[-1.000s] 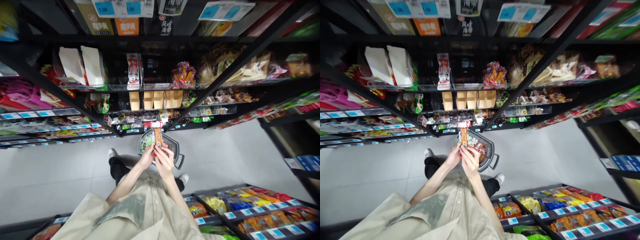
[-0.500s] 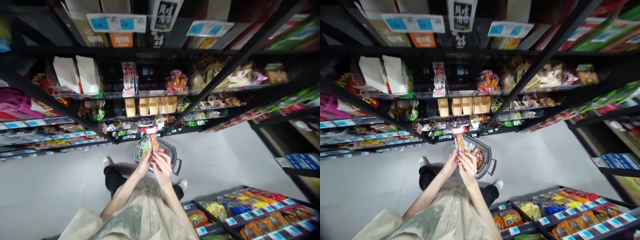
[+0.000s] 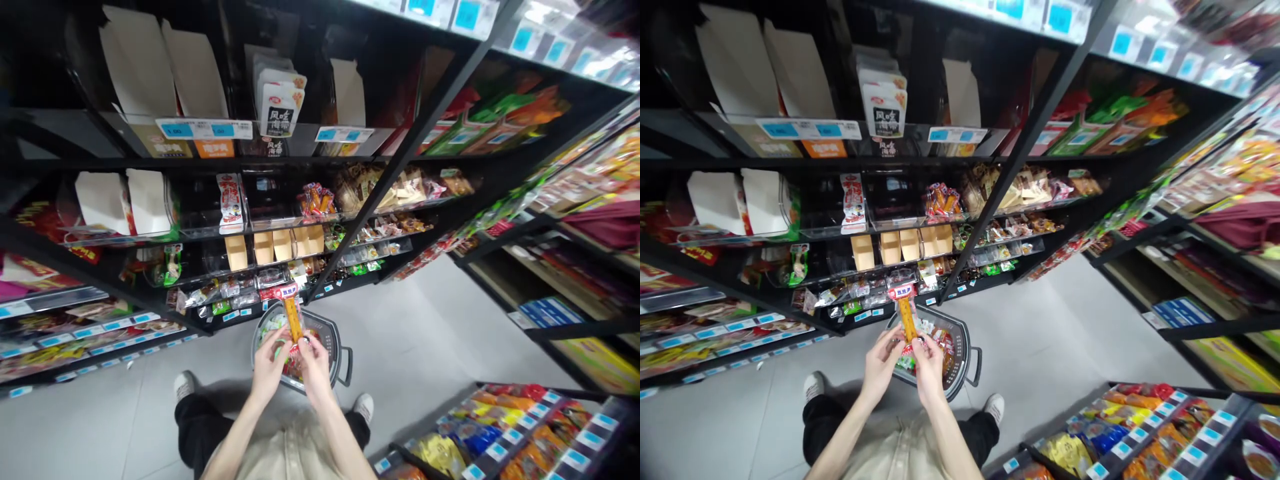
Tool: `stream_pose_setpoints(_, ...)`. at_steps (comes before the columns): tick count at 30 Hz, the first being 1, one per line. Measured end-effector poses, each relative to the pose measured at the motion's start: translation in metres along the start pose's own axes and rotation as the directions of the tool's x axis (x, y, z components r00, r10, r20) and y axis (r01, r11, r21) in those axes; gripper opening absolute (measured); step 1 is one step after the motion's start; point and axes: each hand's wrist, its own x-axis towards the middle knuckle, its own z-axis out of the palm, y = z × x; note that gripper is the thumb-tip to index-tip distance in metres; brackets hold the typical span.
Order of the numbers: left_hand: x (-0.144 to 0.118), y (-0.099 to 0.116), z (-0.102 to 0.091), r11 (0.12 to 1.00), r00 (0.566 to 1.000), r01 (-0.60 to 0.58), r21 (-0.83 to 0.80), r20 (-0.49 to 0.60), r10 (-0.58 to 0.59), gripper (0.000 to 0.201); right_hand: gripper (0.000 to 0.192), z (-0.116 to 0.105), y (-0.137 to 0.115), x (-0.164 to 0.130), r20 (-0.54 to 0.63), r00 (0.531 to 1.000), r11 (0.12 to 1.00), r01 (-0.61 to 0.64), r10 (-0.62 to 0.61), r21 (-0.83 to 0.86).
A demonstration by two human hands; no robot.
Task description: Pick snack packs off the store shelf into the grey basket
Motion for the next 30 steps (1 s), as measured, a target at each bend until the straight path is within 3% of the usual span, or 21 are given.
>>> stream_pose_setpoints(2, -0.001, -0.008, -0.004, 1.000, 1.000, 0.014, 0.020, -0.009, -0.014, 0.049, 0.035, -0.001, 0.004, 0.004, 0.056, 0.996, 0.985, -0.080, 0.073, 0.151)
stream_pose_setpoints(4, -0.003, -0.016, -0.009, 0.998, 0.998, 0.055, 0.027, -0.008, -0.054, 0.053, 0.032, -0.004, 0.004, 0.014, 0.044, 0.996, 0.976, -0.086, 0.079, 0.201)
stream_pose_setpoints(8, -0.011, -0.031, -0.026, 0.990, 0.992, 0.115, 0.081, 0.049, -0.119, 0.055, 0.031, -0.011, -0.018, 0.059, -0.066, 0.997, 0.981, 0.062, -0.050, 0.184)
stream_pose_setpoints(14, -0.029, -0.050, -0.061, 0.967, 0.986, 0.101, 0.234, 0.106, -0.129, 0.053, 0.046, -0.006, -0.079, 0.142, -0.152, 0.962, 0.952, 0.250, -0.225, 0.176)
stream_pose_setpoints(18, -0.041, -0.073, -0.086, 0.954, 0.980, 0.142, 0.264, 0.095, -0.172, 0.053, 0.047, 0.015, -0.118, 0.186, -0.143, 0.921, 0.895, 0.387, -0.363, 0.223)
stream_pose_setpoints(22, -0.044, -0.094, -0.104, 0.941, 0.979, 0.184, 0.283, 0.031, -0.201, 0.057, 0.044, 0.055, -0.179, 0.236, -0.090, 0.830, 0.804, 0.556, -0.550, 0.212)
stream_pose_setpoints(23, -0.044, -0.098, -0.107, 0.932, 0.976, 0.201, 0.302, 0.025, -0.218, 0.059, 0.044, 0.064, -0.195, 0.248, -0.039, 0.829, 0.810, 0.555, -0.558, 0.190)
stream_pose_setpoints(25, -0.044, -0.103, -0.114, 0.900, 0.961, 0.243, 0.361, 0.037, -0.275, 0.062, 0.048, 0.073, -0.221, 0.270, 0.113, 0.873, 0.880, 0.464, -0.474, 0.102)
stream_pose_setpoints(27, -0.046, -0.111, -0.122, 0.849, 0.939, 0.269, 0.455, 0.075, -0.337, 0.057, 0.057, 0.067, -0.225, 0.286, 0.156, 0.915, 0.927, 0.375, -0.371, 0.004)
stream_pose_setpoints(30, -0.060, -0.132, -0.141, 0.714, 0.904, 0.268, 0.646, 0.086, -0.418, 0.038, 0.061, 0.035, -0.186, 0.283, 0.197, 0.900, 0.898, 0.418, -0.389, -0.139)
